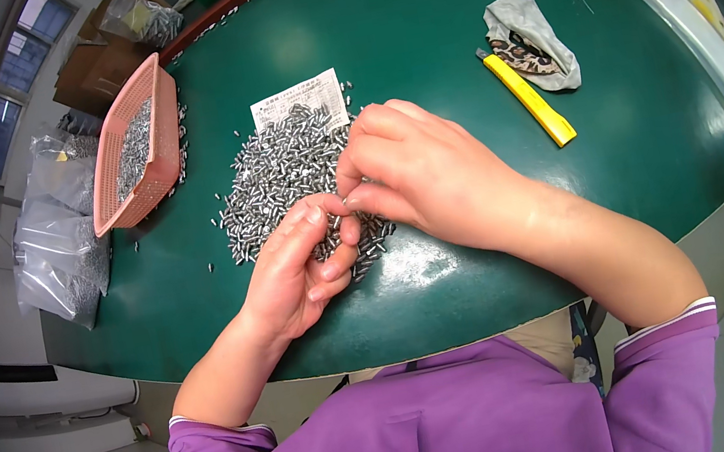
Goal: Inspecting and sorting small metal components on a workbench.
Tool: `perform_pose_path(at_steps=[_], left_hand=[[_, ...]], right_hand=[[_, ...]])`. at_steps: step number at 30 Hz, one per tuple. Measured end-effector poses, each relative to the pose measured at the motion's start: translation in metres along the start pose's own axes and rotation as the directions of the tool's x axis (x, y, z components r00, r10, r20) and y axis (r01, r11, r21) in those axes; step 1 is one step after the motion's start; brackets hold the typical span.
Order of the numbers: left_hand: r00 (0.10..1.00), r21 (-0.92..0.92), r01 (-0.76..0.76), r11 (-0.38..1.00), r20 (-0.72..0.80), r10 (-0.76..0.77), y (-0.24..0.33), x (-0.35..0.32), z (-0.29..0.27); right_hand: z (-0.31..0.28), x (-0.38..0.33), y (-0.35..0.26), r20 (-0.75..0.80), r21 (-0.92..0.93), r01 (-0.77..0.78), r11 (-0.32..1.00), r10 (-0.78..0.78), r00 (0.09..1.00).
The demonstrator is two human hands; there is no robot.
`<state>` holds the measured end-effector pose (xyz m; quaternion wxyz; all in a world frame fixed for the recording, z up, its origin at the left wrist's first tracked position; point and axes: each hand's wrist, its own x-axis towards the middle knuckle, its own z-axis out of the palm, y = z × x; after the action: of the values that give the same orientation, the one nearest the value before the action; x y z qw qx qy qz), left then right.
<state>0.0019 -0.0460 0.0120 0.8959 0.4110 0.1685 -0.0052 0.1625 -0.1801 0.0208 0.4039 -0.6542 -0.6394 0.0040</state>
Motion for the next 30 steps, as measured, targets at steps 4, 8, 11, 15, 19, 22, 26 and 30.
perform_pose_path(at_steps=[4, 8, 11, 15, 19, 22, 26, 30], left_hand=[[0.999, 0.043, 0.009, 0.999, 0.030, -0.010, -0.001, 0.001, -0.001], [1.000, 0.043, 0.013, 0.999, 0.013, -0.013, 0.000, 0.001, 0.001], [0.999, 0.001, 0.024, 1.000, 0.047, -0.024, 0.001, 0.002, -0.001], [0.999, -0.007, 0.027, 1.000, 0.022, -0.027, 0.001, 0.000, -0.001], [1.000, -0.009, 0.006, 1.000, 0.027, -0.005, 0.001, -0.001, -0.002], [1.000, -0.013, -0.019, 1.000, 0.010, 0.019, 0.001, 0.000, 0.000], [1.000, -0.011, -0.022, 1.000, -0.016, 0.021, 0.001, 0.001, 0.001], [0.999, -0.018, -0.014, 1.000, 0.042, 0.015, -0.001, 0.001, -0.003]], right_hand=[[0.003, 0.001, -0.006, -0.039, 0.030, 0.122, 0.992, -0.121, 0.992], [0.003, 0.000, -0.001, -0.061, 0.044, 0.083, 0.996, -0.080, 0.995], [0.002, -0.001, 0.004, -0.072, -0.052, -0.012, 0.999, 0.008, 0.997], [0.005, -0.005, 0.013, -0.042, -0.121, -0.072, 0.990, 0.068, 0.997], [0.007, -0.008, 0.015, 0.027, -0.135, -0.095, 0.986, 0.100, 0.995], [0.008, -0.008, 0.017, 0.098, -0.132, -0.091, 0.987, 0.105, 0.990], [0.007, -0.007, 0.018, 0.126, -0.158, -0.090, 0.983, 0.110, 0.986], [0.007, -0.007, 0.016, 0.075, -0.104, -0.096, 0.990, 0.104, 0.992]])
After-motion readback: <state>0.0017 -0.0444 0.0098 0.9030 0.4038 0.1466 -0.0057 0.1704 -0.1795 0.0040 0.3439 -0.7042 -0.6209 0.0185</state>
